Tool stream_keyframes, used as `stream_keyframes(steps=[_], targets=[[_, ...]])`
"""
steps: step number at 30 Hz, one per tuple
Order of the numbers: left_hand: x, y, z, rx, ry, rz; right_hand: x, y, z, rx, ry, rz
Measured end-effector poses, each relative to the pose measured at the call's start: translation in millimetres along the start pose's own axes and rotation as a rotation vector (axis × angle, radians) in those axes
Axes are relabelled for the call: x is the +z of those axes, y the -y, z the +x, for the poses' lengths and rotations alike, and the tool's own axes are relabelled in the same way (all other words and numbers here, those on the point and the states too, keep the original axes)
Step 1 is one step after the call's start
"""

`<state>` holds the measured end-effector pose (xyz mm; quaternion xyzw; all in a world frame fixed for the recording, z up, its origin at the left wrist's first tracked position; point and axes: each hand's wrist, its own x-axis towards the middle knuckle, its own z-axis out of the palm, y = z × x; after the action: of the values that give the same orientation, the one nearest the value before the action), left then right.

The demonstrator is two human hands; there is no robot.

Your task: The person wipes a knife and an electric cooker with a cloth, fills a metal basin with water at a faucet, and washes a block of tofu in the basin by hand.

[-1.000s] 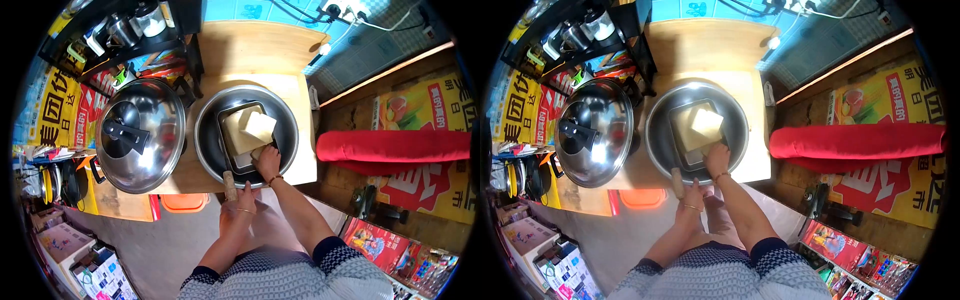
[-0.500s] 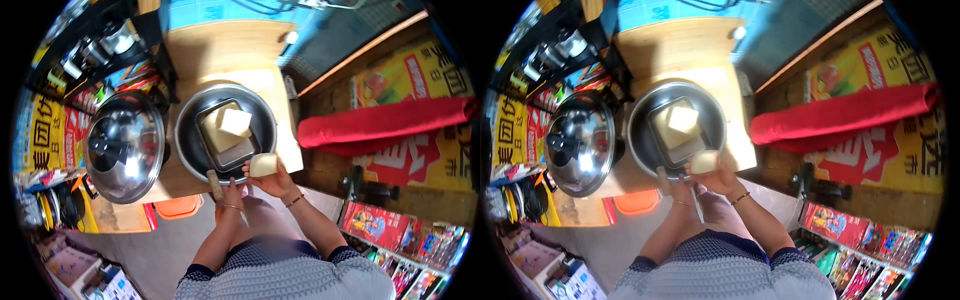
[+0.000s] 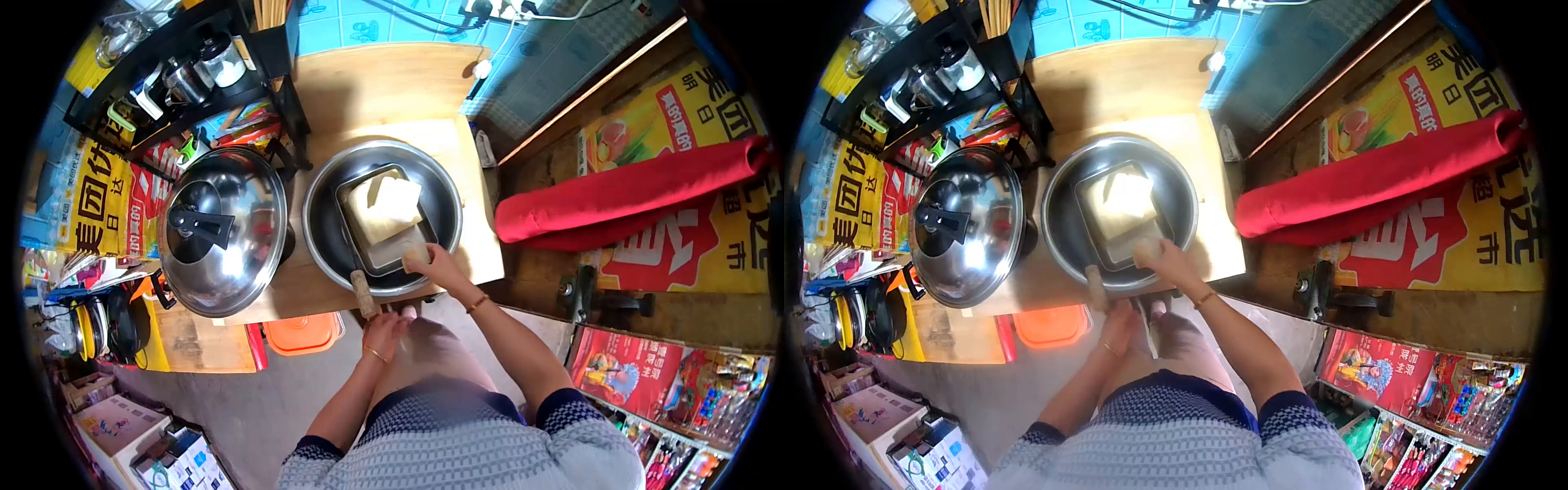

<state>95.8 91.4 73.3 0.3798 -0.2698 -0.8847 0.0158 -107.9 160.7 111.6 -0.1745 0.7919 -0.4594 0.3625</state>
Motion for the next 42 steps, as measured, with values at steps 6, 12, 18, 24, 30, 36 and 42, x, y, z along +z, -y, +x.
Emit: stream_keyframes(steps=[6, 12, 18, 24, 30, 36, 42], targets=[[-28, -23, -33, 0.395, -0.351, 0.509, 34, 23, 30, -0.094, -0.207, -0.737], [-22, -76, -40, 0.426, -0.538, 0.156, 48, 24, 35, -0.026, -0.249, -0.995], [-11, -99, -22, 0.577, -0.49, 0.345, 39, 32, 32, -0.041, -0.197, -1.009], [-11, -115, 5, 0.802, -0.376, 0.481, 28, 25, 25, -0.084, -0.155, -0.96], [-15, -120, 57, 0.637, -0.376, 0.668, -11, 12, 10, -0.163, -0.478, -0.285], [-7, -130, 104, 0.262, -0.436, 0.867, -33, -10, 56, -0.188, -0.398, -0.093], [-17, -129, 141, 0.067, -0.054, 1.414, -31, -12, 107, -0.009, -0.146, -0.444]])
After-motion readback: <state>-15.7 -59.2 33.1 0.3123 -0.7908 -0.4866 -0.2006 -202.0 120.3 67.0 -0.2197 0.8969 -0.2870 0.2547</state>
